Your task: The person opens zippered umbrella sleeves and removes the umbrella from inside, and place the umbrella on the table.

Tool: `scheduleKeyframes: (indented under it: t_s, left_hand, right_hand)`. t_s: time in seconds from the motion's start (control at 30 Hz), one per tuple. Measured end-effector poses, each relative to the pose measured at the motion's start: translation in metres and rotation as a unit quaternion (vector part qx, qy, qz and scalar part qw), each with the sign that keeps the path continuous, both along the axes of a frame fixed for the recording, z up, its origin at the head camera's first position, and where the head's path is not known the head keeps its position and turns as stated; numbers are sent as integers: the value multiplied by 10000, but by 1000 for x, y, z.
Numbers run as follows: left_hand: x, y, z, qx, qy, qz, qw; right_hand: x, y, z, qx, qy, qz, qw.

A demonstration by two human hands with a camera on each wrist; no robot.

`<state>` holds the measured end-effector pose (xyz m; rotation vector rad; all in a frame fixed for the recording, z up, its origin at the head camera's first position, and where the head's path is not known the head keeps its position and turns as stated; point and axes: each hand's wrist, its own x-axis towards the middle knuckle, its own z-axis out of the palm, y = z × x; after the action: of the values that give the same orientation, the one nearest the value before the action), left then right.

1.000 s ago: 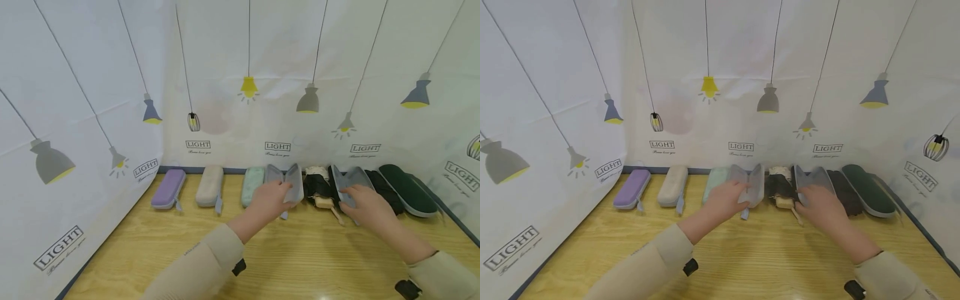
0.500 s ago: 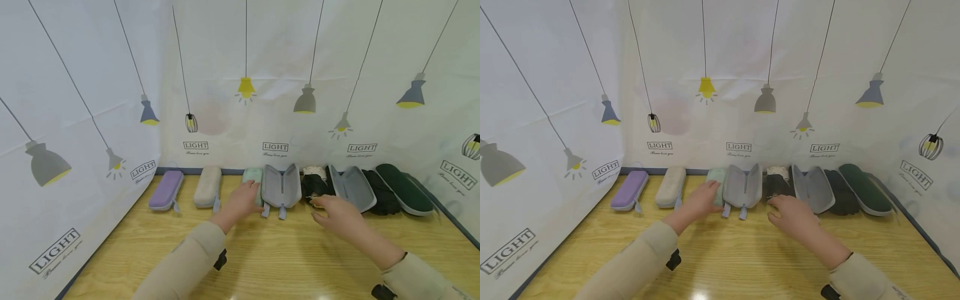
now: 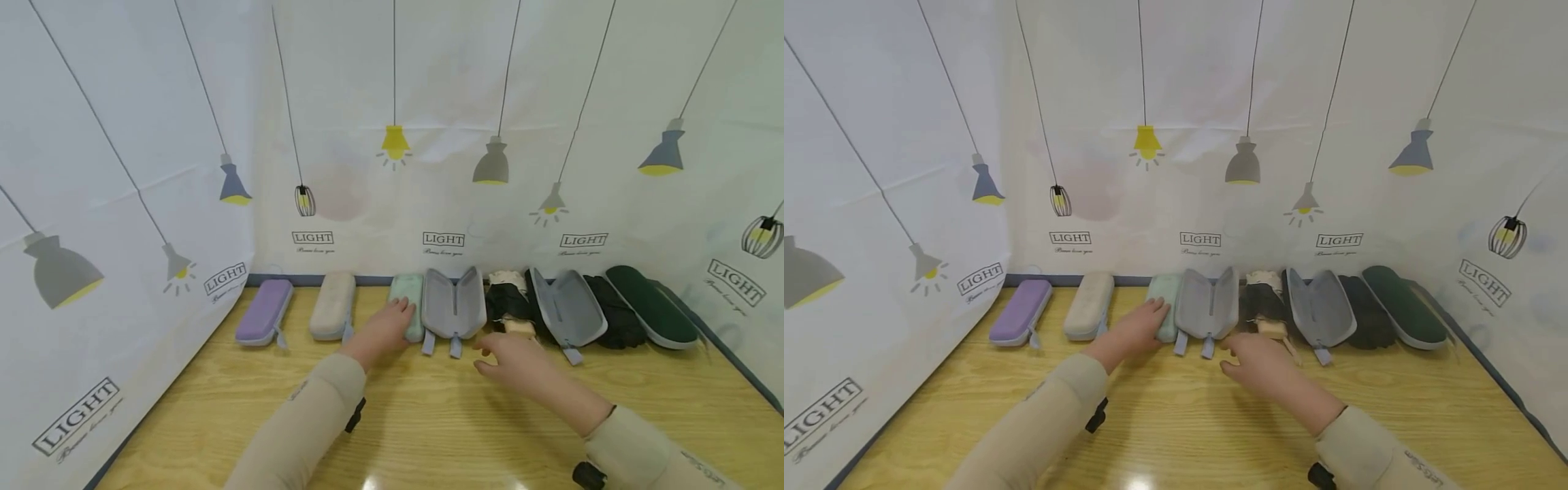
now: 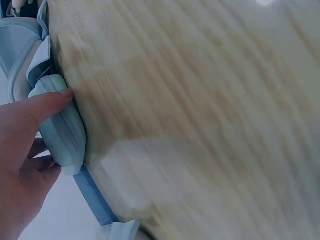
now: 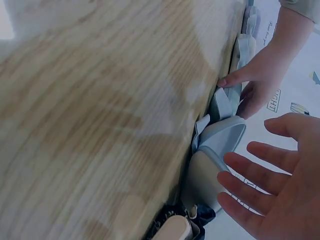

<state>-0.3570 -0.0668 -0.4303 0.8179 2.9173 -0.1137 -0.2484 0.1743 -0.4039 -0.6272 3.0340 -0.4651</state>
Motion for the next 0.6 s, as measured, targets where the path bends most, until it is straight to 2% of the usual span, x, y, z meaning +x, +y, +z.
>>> scheduleKeyframes:
  t_s: [0.13,0.23,0.47,0.6]
  left_hand:
    - [2,-2,1,-190,70,-148,9997]
    - [6,-3,5,-335,-12,-174,9993]
    - [16,-12,14,-640,-300,-323,9970]
    - [20,-18,15,-718,-386,-427,9958]
  right_hand:
    - [-3,-10,-4,-62,-267,-49,9996]
    - [-5,-16,-5,-137,-385,0,9992]
    - [-4,-28,-7,-202,-289,118,9993]
    - [-3,-34,-10,-247,-238,214,9992]
